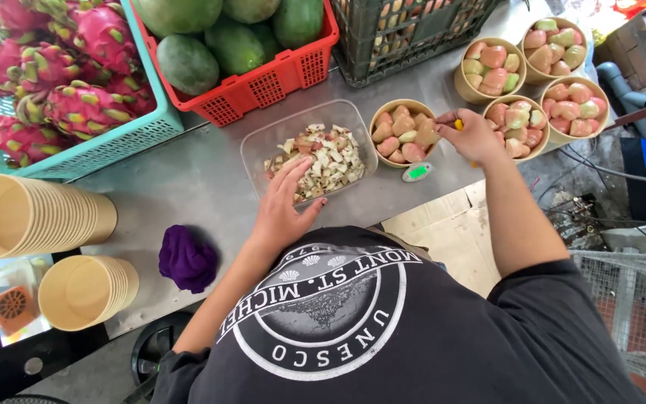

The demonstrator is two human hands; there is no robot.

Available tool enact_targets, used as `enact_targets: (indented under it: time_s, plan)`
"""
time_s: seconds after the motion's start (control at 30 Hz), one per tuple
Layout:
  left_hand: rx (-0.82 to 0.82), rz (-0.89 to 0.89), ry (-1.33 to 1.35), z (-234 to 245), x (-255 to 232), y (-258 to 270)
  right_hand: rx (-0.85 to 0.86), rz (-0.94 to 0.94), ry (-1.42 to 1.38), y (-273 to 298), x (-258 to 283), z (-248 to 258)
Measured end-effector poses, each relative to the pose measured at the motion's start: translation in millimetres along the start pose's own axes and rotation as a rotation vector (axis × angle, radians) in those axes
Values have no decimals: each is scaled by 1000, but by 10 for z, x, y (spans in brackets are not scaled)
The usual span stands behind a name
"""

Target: The person peels and cuts fruit using a knife, placing the pieces into a container and several bowls.

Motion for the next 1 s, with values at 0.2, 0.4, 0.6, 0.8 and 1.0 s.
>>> enact_targets:
  time_s: [0.2,0.4,0.6,0.8,1.0]
  plan:
    - [38,-3,-4,-20,-65,-81,-79,257,19,-172,-166,-106]
    - [28,23,9,43,-82,-37,-172,473,172,-51,-16,-149]
    - [36,-4,36,32,-107,-34,-267,497,294,-57,43,-155]
    - [42,-11,20,52,-123,-27,-238,469,247,-16,6,-122]
    - [60,-38,15,24,-117,-15,-173,453,314,-144,-9,-158]
Point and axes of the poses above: each hand's wrist, its own y-axis away from the middle knuckle, its own z-axis out of the back of the hand, x = y × z, the point moved 2 cm from there along -y, towards the middle knuckle, and after that the axes turned 2 degrees about -x, right-handed, at the moved point
